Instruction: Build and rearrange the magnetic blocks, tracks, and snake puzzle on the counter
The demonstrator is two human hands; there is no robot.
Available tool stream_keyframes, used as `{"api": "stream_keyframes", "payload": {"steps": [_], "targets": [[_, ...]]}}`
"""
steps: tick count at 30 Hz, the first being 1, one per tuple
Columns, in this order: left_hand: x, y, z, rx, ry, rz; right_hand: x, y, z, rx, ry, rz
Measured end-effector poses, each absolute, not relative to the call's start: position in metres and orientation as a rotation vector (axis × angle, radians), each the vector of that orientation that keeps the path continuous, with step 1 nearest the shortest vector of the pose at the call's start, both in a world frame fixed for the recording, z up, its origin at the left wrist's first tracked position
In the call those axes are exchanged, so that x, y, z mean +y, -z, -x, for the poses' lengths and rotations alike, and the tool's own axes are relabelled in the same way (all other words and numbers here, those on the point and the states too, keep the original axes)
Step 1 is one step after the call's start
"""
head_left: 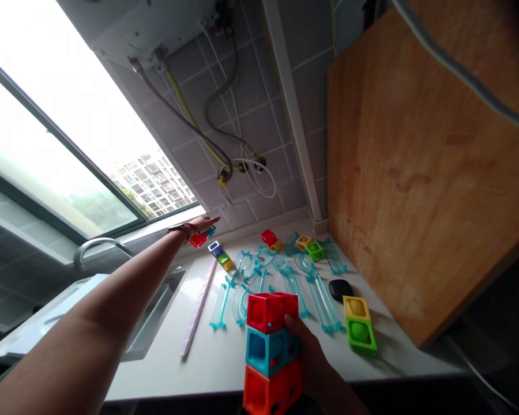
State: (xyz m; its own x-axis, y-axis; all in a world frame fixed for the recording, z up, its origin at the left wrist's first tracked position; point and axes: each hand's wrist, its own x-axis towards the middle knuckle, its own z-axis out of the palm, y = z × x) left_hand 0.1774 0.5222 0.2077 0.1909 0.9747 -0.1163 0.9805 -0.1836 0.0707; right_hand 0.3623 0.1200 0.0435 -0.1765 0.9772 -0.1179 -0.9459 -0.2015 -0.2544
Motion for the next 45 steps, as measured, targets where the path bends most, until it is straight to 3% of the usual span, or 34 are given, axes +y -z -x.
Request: {"api": "stream_keyframes", "payload": {"steps": [11,26,45], "targets": [[0.527,-0.198,-0.131,1.917,-0.287,-2.174,0.120,-0.042,-0.359,-0.114,-1.783,0.340],[0.511,-0.180,-0.120,1.935,-0.240,-2.483,0.118,-0.045,-0.360,-0.101,-1.802,0.348],[0.483,-0.191,-0.087,1.865,-0.241,-2.334,0.114,-0.030,-0.350,-0.097,-1.833,0.414]]}}
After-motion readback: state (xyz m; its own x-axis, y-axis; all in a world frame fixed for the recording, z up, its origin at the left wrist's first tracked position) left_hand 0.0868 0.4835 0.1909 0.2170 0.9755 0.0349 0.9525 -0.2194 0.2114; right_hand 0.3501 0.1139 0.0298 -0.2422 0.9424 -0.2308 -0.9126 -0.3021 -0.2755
